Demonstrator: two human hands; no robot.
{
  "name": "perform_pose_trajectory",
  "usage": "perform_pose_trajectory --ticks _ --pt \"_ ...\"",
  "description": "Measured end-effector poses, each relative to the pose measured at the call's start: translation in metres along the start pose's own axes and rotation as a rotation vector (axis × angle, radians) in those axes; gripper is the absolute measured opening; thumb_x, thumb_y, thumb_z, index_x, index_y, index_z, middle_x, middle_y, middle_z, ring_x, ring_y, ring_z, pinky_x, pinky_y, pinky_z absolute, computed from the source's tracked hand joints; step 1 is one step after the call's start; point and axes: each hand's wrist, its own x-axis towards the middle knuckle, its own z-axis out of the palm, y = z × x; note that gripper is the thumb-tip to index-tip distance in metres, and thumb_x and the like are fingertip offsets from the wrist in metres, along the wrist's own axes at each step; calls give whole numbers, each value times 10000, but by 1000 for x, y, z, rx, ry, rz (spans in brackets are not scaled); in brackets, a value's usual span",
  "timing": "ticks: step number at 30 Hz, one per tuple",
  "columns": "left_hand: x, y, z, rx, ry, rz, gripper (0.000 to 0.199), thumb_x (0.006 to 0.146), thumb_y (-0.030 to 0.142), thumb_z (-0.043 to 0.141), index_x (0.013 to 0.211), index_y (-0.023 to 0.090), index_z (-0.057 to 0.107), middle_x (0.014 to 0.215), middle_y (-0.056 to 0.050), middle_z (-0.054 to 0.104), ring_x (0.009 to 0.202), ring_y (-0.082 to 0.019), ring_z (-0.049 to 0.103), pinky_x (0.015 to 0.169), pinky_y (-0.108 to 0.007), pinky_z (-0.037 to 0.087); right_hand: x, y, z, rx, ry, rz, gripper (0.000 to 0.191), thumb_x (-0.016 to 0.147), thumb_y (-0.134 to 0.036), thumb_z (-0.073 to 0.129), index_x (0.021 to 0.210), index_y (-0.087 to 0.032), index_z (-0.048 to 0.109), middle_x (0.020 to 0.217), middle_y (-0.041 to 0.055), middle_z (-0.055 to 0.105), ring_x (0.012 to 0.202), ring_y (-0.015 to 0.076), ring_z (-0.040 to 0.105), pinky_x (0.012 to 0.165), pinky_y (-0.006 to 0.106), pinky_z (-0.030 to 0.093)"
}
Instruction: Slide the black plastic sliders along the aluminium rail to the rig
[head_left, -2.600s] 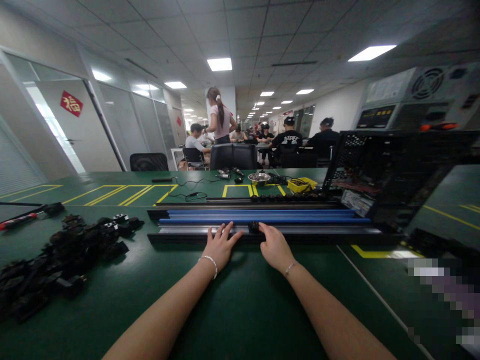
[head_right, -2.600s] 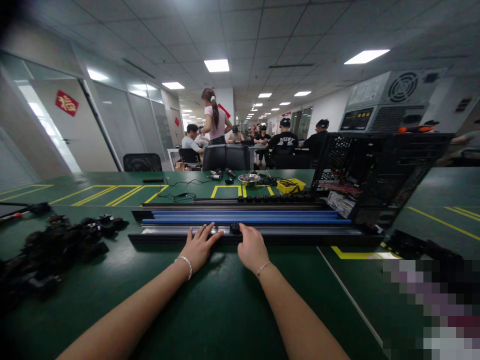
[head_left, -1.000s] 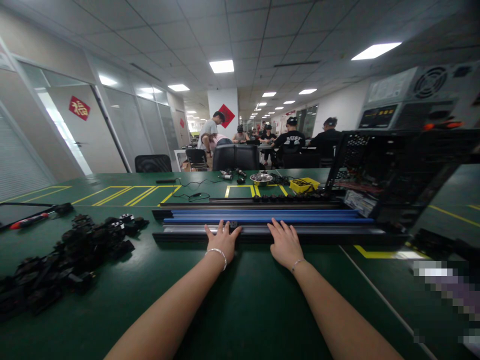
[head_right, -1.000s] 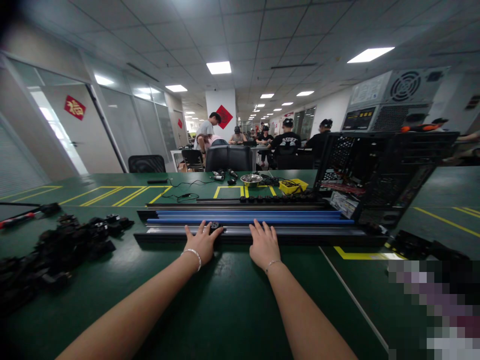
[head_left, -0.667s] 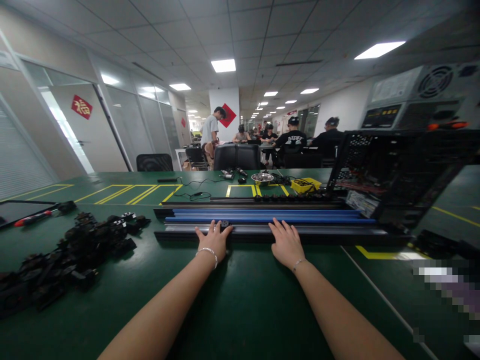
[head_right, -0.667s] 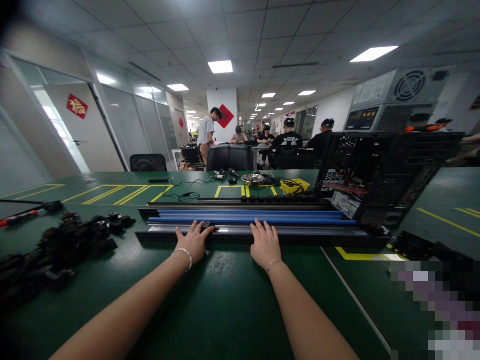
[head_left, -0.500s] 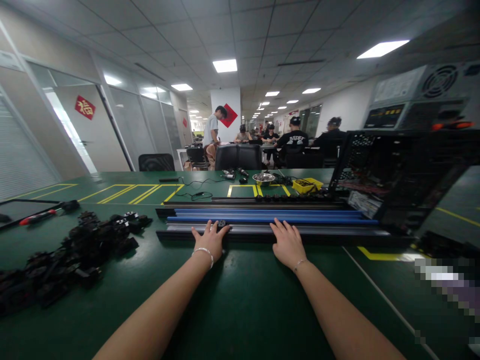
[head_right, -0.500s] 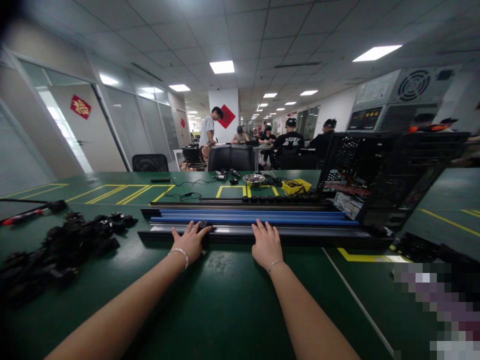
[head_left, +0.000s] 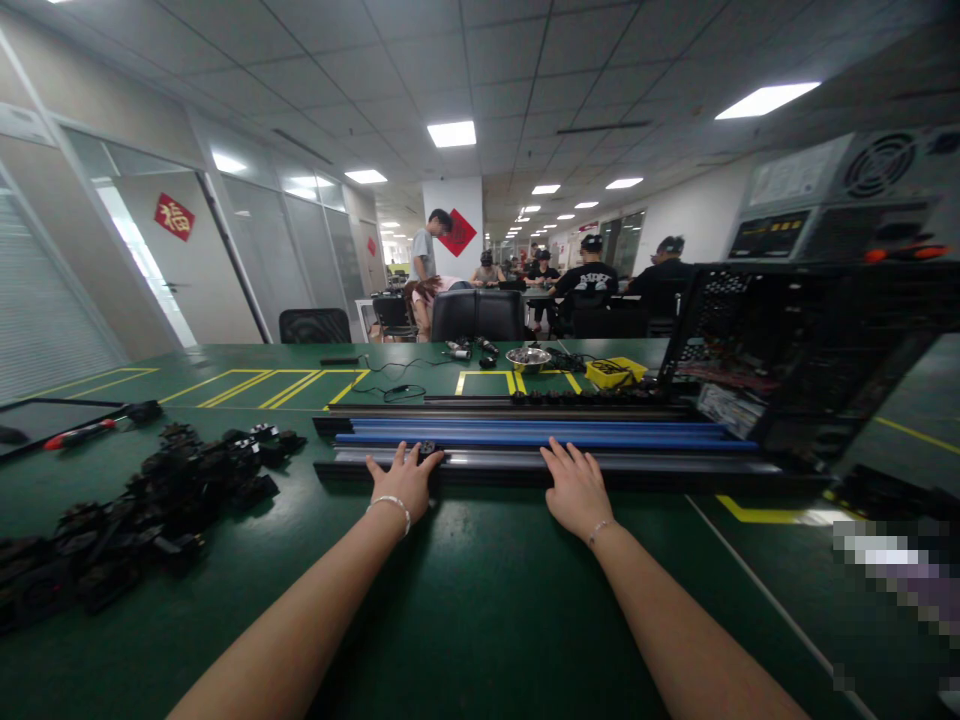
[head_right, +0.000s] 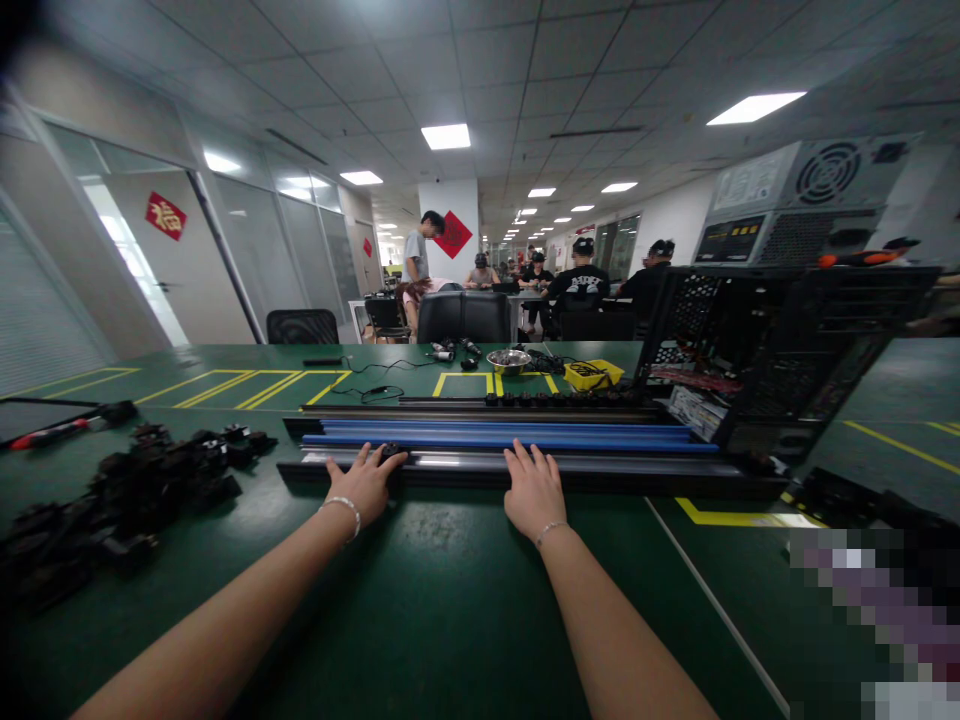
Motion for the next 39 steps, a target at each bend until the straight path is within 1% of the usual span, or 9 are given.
perform_pose_trajectory --ticks 9,14,19,26,32,39 --pt "-1 -18 3 29 15 -42 658 736 213 463 1330 416 263 1445 -46 275 1329 -348 142 884 -775 81 0 0 0 6 4 -11 631 674 -121 408 1298 -209 421 1427 3 307 1287 222 240 1053 411 134" --pt "1 -33 6 13 25 -85 610 759 169 401 1310 410 305 1429 -45 311 1323 -322 186 903 -758 94 -1 0 2 0 34 -9 637 666 -110 413 1295 -213 424 1423 3 316 1287 215 236 1052 406 134" --pt "1 -40 9 24 37 -78 635 743 185 448 1312 420 289 1431 -40 306 1326 -320 176 911 -748 84 -1 0 4 -3 40 -12 629 673 -112 412 1293 -216 426 1424 0 313 1288 213 236 1050 401 142" --pt "-1 -49 8 30 50 -92 612 739 147 373 1303 380 332 1414 -55 338 1313 -310 224 911 -747 102 -1 1 3 -6 31 -13 628 674 -124 412 1296 -215 423 1427 2 308 1289 215 236 1051 402 143" --pt "-4 -61 8 52 57 -104 609 729 176 379 1308 359 345 1403 -50 359 1317 -307 214 947 -716 112 -1 1 3 -7 23 -11 634 670 -119 411 1296 -219 423 1429 -1 303 1288 214 238 1050 401 146" --pt "-6 -75 4 73 43 -131 616 735 135 332 1313 348 345 1413 -53 343 1310 -295 237 942 -711 140 -1 1 3 4 40 -18 627 666 -122 418 1285 -217 435 1423 1 316 1285 218 243 1048 399 143"
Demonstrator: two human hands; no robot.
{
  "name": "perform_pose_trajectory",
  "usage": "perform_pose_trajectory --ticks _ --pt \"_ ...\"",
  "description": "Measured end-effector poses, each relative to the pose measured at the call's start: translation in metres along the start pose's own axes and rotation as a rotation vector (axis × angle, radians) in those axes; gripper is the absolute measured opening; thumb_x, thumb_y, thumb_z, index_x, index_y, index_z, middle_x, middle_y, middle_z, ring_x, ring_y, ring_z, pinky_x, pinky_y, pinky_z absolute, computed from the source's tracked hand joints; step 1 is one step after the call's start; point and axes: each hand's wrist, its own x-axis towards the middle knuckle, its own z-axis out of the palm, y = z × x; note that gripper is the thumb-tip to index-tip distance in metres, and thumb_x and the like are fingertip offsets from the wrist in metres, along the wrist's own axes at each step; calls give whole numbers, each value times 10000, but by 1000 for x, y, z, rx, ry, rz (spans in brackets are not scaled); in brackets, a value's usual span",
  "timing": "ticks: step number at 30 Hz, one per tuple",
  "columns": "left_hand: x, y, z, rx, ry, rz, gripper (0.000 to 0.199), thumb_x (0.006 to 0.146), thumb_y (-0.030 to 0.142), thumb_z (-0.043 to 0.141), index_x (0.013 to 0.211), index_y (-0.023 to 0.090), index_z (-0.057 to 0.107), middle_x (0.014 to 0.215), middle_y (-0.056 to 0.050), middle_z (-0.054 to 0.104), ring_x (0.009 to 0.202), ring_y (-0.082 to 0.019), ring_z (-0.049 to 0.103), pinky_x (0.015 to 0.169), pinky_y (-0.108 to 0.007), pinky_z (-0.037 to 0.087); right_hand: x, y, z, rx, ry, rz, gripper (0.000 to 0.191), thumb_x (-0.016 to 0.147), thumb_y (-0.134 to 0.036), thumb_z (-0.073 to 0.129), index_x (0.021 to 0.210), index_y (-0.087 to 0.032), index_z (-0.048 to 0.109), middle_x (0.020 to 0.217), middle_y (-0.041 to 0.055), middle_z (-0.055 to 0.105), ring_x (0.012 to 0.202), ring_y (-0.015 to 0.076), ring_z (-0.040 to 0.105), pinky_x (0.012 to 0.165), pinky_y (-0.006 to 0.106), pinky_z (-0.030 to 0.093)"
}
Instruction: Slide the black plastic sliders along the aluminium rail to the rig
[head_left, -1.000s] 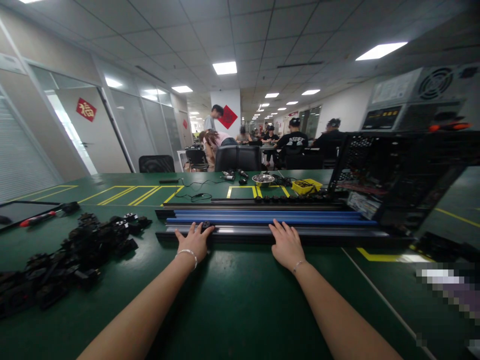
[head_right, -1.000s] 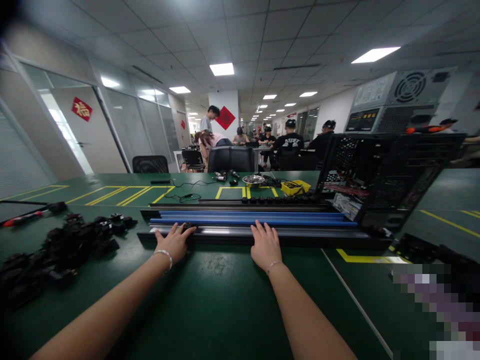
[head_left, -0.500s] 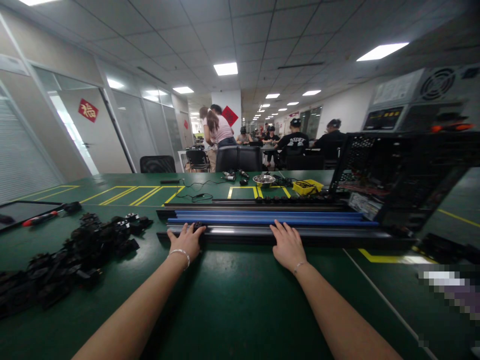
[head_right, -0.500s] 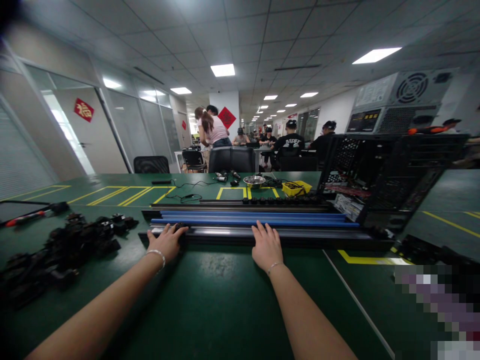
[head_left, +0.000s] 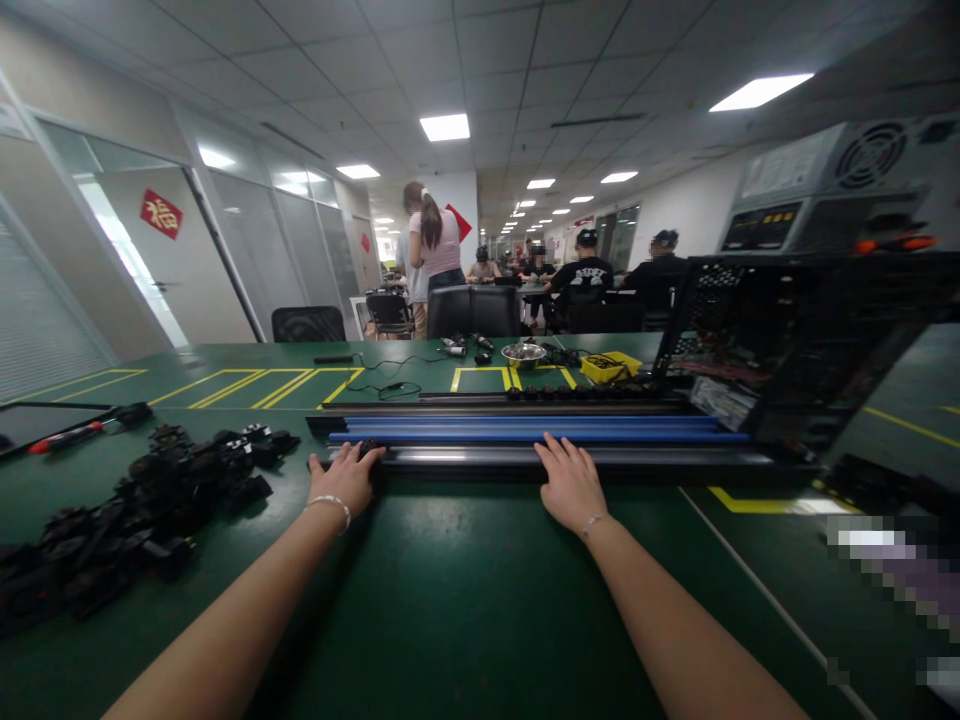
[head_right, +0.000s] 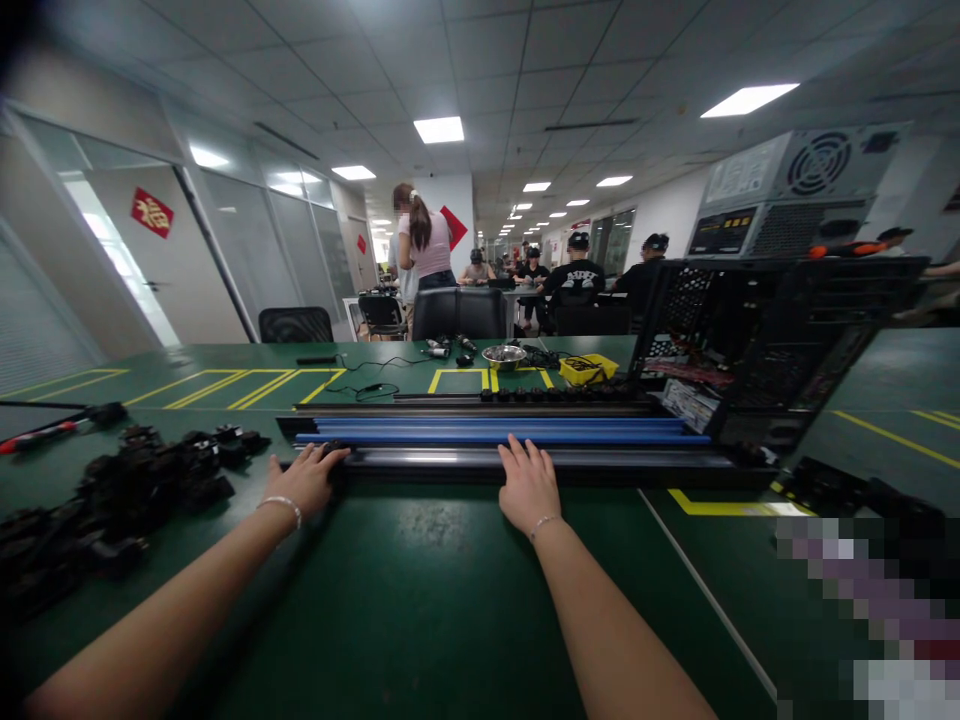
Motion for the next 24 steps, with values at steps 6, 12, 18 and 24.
perform_pose_trajectory --ticks 6,12,18,24 --pt "2 -14 2 1 -31 -34 612 732 173 352 1319 341 338 1412 -62 344 1310 -299 237 945 -699 163 -1 -1 -1 8 3 5 585 673 -127 426 1247 -224 475 1424 5 314 1286 222 237 1044 396 148" --pt "8 -32 9 7 -52 -40 610 728 208 373 1323 333 324 1428 -54 310 1318 -282 220 957 -641 235 -1 -1 -3 12 -12 4 565 674 -134 437 1229 -227 485 1424 8 312 1294 218 212 1044 403 144" --pt "10 -49 14 9 -62 -65 611 730 231 383 1327 340 304 1432 -52 298 1323 -284 203 955 -622 256 -1 -2 -4 23 -10 4 535 667 -130 431 1188 -217 516 1423 4 313 1292 218 217 1044 395 139" --pt "10 -68 19 55 -28 -98 580 751 223 373 1318 330 318 1415 -35 336 1319 -283 211 964 -601 248 -2 -2 -4 29 1 1 515 669 -125 428 1166 -215 530 1421 5 317 1288 221 227 1044 396 139"
